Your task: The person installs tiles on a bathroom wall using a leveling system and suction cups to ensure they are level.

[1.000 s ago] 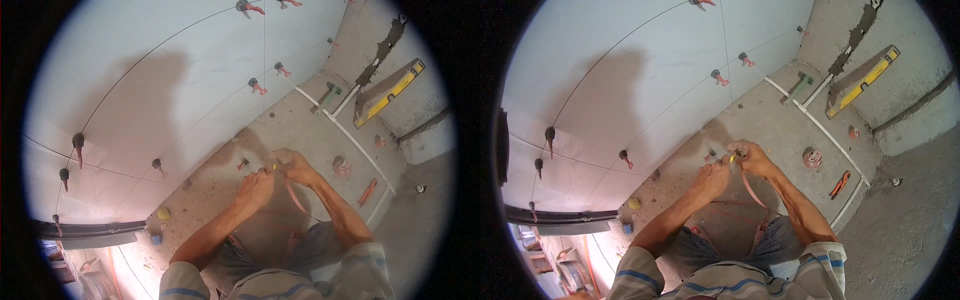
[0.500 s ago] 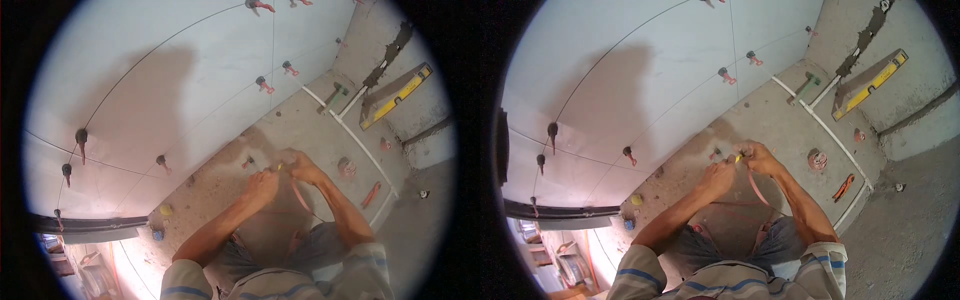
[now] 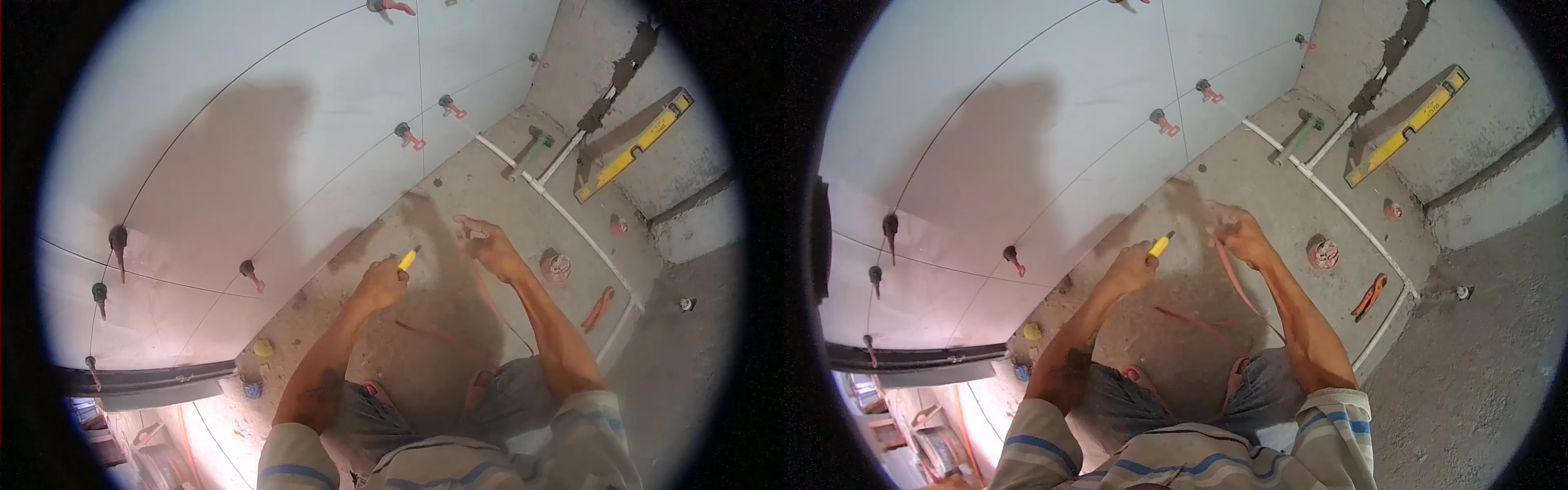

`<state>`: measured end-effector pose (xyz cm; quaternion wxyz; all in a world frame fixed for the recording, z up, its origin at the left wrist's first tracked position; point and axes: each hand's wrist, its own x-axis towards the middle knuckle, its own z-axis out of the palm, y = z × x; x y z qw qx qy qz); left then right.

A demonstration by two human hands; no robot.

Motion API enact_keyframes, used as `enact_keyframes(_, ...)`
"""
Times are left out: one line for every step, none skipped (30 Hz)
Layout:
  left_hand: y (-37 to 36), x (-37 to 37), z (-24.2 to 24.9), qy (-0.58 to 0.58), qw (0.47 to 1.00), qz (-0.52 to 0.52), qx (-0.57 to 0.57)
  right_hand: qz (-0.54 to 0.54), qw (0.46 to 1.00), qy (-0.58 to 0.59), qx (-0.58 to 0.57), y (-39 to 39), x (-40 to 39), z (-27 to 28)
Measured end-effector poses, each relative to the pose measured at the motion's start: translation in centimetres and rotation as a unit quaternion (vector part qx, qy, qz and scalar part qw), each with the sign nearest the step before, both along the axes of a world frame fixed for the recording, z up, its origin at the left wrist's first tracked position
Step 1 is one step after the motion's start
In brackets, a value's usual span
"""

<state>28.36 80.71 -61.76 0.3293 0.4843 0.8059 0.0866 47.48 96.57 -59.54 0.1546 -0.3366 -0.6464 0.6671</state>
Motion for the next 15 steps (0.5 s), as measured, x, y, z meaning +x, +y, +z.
enact_keyframes(0.1,0.0,0.5,-0.046,0.998,0.015,0.046,0.000,1.000,0.001,0.001,0.3,0.0,-0.7)
enact_keyframes(0.1,0.0,1.2,-0.091,0.991,0.030,0.091,0.002,1.000,0.001,-0.010,0.7,0.1,-1.6)
enact_keyframes(0.2,0.2,2.3,-0.087,0.992,0.028,0.091,0.003,1.000,0.002,-0.020,0.9,0.1,-2.0)
enact_keyframes(0.2,0.9,3.4,-0.198,0.971,0.087,0.101,-0.001,1.000,0.005,-0.021,0.7,0.1,-1.8)
enact_keyframes(0.5,1.2,4.0,-0.306,0.935,0.144,0.109,-0.025,0.999,0.024,-0.016,0.6,0.3,-1.5)
enact_keyframes(0.7,1.1,3.7,-0.306,0.936,0.138,0.109,-0.048,0.998,0.043,-0.011,0.6,0.5,-1.3)
enact_keyframes(0.8,0.8,2.7,-0.326,0.929,0.138,0.104,-0.052,0.998,0.042,-0.010,0.8,0.7,-1.5)
enact_keyframes(0.8,0.6,2.0,-0.347,0.922,0.140,0.098,-0.041,0.999,0.031,0.004,1.1,1.0,-1.9)
enact_keyframes(1.0,0.5,1.6,-0.349,0.922,0.140,0.097,-0.029,0.999,0.019,0.018,1.4,1.1,-1.9)
enact_keyframes(1.1,0.3,1.2,-0.441,0.877,0.159,0.101,-0.028,0.999,0.016,0.016,1.4,1.2,-2.0)
enact_keyframes(0.9,0.2,0.7,-0.529,0.823,0.180,0.103,-0.060,0.997,0.041,-0.016,1.3,1.4,-2.1)
enact_keyframes(0.7,0.5,1.2,-0.530,0.821,0.185,0.102,-0.090,0.992,0.068,-0.047,1.1,1.3,-2.2)
enact_keyframes(0.6,0.9,2.4,-0.489,0.840,0.201,0.123,-0.086,0.993,0.068,-0.049,1.0,1.2,-2.2)
enact_keyframes(0.5,0.9,3.1,-0.446,0.857,0.215,0.145,-0.099,0.993,0.041,-0.059,1.0,1.1,-2.1)
enact_keyframes(0.3,0.6,3.0,-0.444,0.857,0.217,0.148,-0.112,0.991,0.015,-0.067,1.2,1.0,-2.0)
